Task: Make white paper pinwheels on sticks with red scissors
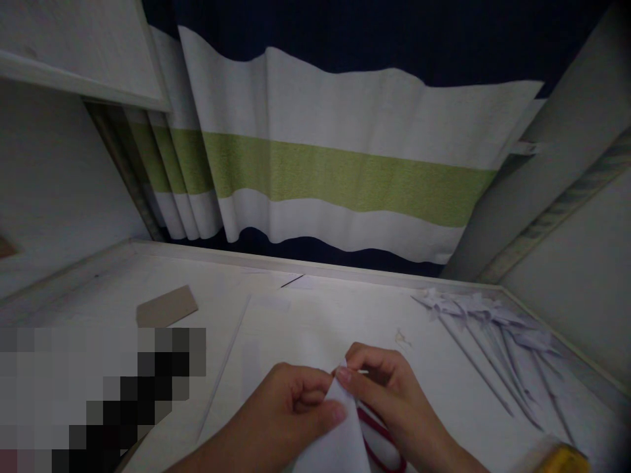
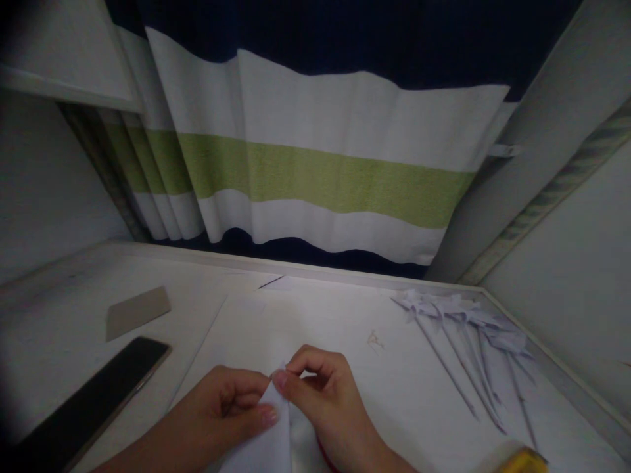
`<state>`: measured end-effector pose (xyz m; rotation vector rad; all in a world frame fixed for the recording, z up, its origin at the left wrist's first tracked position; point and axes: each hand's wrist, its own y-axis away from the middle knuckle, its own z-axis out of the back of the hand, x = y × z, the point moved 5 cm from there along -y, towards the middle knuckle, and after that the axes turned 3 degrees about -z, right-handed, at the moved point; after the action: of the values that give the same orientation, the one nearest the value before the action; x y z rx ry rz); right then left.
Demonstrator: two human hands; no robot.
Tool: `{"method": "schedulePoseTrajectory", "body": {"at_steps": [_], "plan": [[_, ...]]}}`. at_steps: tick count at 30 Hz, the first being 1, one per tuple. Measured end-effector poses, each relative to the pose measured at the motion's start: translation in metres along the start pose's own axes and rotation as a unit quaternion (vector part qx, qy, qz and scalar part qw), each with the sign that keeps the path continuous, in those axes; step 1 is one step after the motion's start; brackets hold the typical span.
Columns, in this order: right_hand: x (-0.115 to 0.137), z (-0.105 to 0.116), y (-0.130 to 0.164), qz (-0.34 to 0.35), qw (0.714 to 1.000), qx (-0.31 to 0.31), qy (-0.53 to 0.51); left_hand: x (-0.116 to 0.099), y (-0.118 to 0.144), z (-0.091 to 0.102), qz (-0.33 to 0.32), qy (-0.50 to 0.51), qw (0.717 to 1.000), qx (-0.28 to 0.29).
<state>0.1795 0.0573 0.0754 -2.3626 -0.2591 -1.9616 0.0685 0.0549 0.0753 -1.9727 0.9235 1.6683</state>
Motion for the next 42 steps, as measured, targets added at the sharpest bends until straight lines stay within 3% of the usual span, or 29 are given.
{"method": "schedulePoseTrajectory", "body": {"at_steps": [7, 13, 18, 23, 33, 38, 42], "plan": [[0.000, 0.000, 0.003, -0.004, 1.000, -0.003, 0.000, 0.006, -0.001, 0.006, 0.012, -0.060, 0.998, -0.017], [0.005, 0.009, 0.000, 0.018, 0.998, -0.051, 0.043, 0.011, 0.002, 0.004, 0.048, -0.083, 0.995, 0.025], [0.003, 0.012, -0.003, -0.008, 0.997, -0.057, 0.046, 0.012, 0.002, 0.005, 0.052, -0.066, 0.996, 0.015], [0.003, 0.010, -0.007, -0.021, 0.997, -0.030, 0.066, 0.013, 0.001, 0.006, 0.066, -0.018, 0.997, 0.019], [-0.004, 0.010, -0.009, -0.044, 0.995, -0.017, 0.087, 0.015, 0.000, 0.014, 0.072, -0.050, 0.996, -0.029], [-0.001, 0.009, -0.007, -0.029, 0.997, 0.014, 0.076, 0.011, -0.005, 0.016, 0.042, -0.017, 0.999, -0.031], [0.004, 0.004, 0.003, -0.035, 0.987, 0.045, 0.148, 0.000, -0.009, 0.025, 0.016, 0.029, 0.997, -0.066]]}}
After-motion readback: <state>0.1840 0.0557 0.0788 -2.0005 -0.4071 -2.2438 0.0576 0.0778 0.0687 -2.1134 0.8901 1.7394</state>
